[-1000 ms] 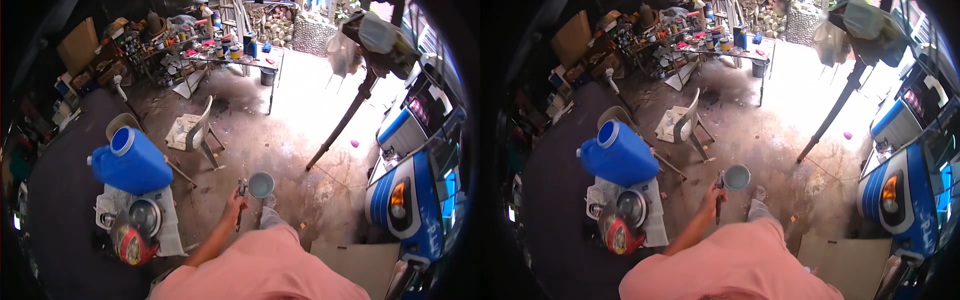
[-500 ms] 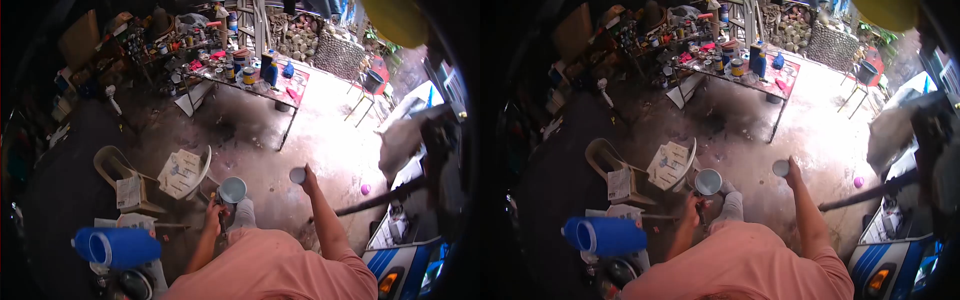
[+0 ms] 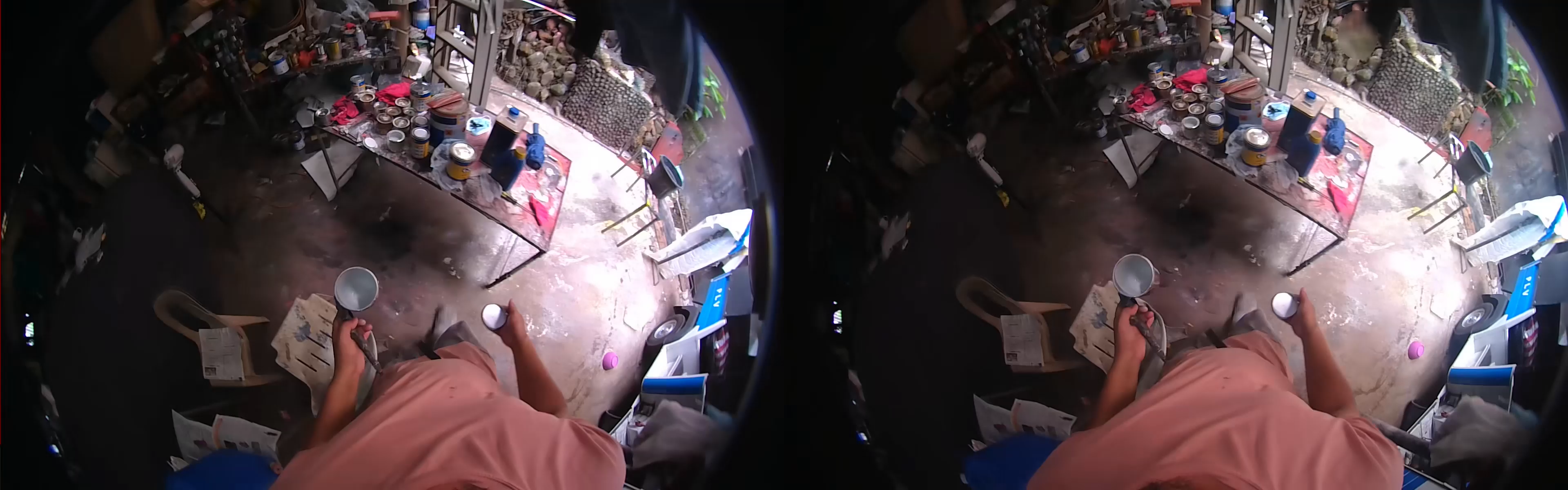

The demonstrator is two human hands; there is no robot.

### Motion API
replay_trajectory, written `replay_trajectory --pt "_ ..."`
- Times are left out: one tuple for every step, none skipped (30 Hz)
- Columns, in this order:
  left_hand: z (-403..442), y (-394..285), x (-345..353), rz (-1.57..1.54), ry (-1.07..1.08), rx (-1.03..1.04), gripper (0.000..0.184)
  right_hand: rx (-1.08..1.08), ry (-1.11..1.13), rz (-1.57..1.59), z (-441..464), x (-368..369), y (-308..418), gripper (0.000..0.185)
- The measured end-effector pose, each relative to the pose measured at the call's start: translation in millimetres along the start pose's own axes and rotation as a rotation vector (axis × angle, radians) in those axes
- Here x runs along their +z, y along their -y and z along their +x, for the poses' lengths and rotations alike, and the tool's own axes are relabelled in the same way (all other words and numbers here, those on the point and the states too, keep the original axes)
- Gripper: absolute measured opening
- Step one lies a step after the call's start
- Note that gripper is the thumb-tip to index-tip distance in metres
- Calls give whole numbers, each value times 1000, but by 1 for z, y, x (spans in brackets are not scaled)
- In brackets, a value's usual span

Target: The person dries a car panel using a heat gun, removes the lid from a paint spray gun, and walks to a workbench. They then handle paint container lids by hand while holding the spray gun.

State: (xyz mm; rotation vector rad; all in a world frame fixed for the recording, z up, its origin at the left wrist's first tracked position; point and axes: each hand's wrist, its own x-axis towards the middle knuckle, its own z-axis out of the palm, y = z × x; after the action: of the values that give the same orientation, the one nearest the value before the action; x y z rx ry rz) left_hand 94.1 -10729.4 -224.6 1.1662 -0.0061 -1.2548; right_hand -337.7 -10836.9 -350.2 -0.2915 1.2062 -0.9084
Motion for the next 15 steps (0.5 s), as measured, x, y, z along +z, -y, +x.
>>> replay_trajectory --pt "17 -7 9 -11 -6 17 23 6 31 -19 24 -3 10 67" --pt "34 -15 25 -24 -11 34 23 -7 54 -35 46 3 27 68" --pt "54 -22 38 -36 -14 51 23 -23 77 -49 73 10 49 68" --pt "78 -27 47 -47 -19 35 24 -54 44 -77 108 11 67 67" --pt "102 -33 58 -45 -33 34 24 -89 -18 -80 118 35 99 62" --pt "126 -37 70 -46 -46 34 24 -109 -12 -81 155 38 118 63" --pt "145 -41 86 -47 -63 34 24 -125 -6 -83 185 41 138 63" --pt "161 -46 102 7 -92 49 26 -145 -17 -125 211 44 157 63" --pt "179 -53 120 25 -99 57 27 -163 -28 -166 231 55 177 63" --pt "193 -59 136 42 -108 63 28 -106 -157 -89 256 66 193 58" --pt "208 -65 151 56 -116 72 30 -90 -168 -85 274 74 205 57" --pt "221 -73 167 68 -126 57 31 -76 -177 -82 296 80 217 57" --pt "233 -82 182 81 -137 41 32 -61 -186 -78 316 86 227 56" --pt "242 -90 193 95 -152 21 33 -57 -136 -108 332 87 232 56" --pt "253 -94 202 119 -160 42 33 -52 -149 -154 346 87 236 55"
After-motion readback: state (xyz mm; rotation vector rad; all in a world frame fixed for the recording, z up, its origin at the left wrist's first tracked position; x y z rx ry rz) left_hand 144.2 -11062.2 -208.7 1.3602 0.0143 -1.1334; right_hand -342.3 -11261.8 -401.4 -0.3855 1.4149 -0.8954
